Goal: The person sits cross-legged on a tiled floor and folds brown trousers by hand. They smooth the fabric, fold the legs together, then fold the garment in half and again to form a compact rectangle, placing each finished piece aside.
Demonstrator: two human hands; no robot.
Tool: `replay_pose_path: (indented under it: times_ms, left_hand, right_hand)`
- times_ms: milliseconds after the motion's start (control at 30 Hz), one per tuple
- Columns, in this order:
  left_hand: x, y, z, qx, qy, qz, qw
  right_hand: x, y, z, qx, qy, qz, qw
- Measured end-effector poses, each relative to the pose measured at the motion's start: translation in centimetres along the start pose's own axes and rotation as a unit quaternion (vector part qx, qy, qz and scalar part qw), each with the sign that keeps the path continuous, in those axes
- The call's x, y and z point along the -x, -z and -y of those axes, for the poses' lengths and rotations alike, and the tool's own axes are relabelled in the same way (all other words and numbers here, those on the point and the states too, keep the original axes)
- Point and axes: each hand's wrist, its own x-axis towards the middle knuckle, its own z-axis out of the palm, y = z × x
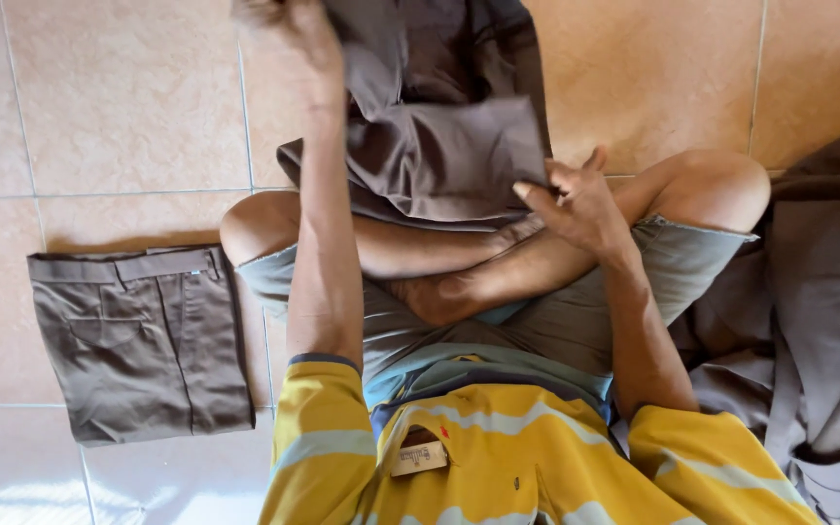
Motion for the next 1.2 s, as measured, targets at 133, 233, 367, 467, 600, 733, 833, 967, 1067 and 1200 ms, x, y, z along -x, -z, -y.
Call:
replay_pose_path:
  times_ms: [133, 233, 367, 467, 600, 733, 833, 967, 1067, 1200]
  left_hand:
    - [4.3, -3.2, -12.1, -0.281, -0.276, 0.109, 0.913]
    - [8.0, -2.4, -20.8, 0.093, -0.192, 0.382, 0.899]
    - [11.5, -2.4, -19.7, 0.194, 0.091, 0.514, 0.831]
    - [8.5, -0.9, -20.8, 0.297, 0.144, 0.544, 0.771]
    - [6.7, -0.1, -19.8, 0.324, 0.142, 0.56, 0.749]
    - [5.9, 0.5, -19.5, 0.324, 0.128, 0.579, 0.737]
    - [5.5, 0.8, -19.3, 0.333, 0.123, 0.588, 0.727]
    - [4.3, 2.7, -21.1, 0.375, 0.163, 0.592, 0.695]
    - [6.2, 1.4, -17.1, 0.261, 0.091, 0.553, 0.786]
    - [8.3, -1.5, -8.6, 0.079, -0.02, 0.437, 0.896]
  right_hand:
    - [-0.2, 4.5, 4.7, -0.389, -0.217, -0.128, 0.886]
    - [0.8, 5.5, 5.4, -0.516, -0.187, -0.182, 0.816]
    - [3.3, 2.8, 1.6, -0.384, -0.094, -0.188, 0.899]
    - [3.7, 3.3, 3.6, -0.328, -0.061, -0.238, 0.912]
    - [2.5, 4.1, 5.5, -0.256, -0.025, -0.281, 0.925]
    - [1.9, 3.4, 4.8, -0.238, -0.002, -0.299, 0.924]
    - [1.4, 3.2, 3.9, -0.21, 0.0, -0.289, 0.934]
    - [-1.2, 4.3, 4.1, -0.168, 0.001, -0.316, 0.934]
    - [-3.5, 4.2, 5.3, -0.027, -0.015, -0.372, 0.928]
    - [-2.8, -0.3, 8.6, 0.048, 0.014, -0.332, 0.942]
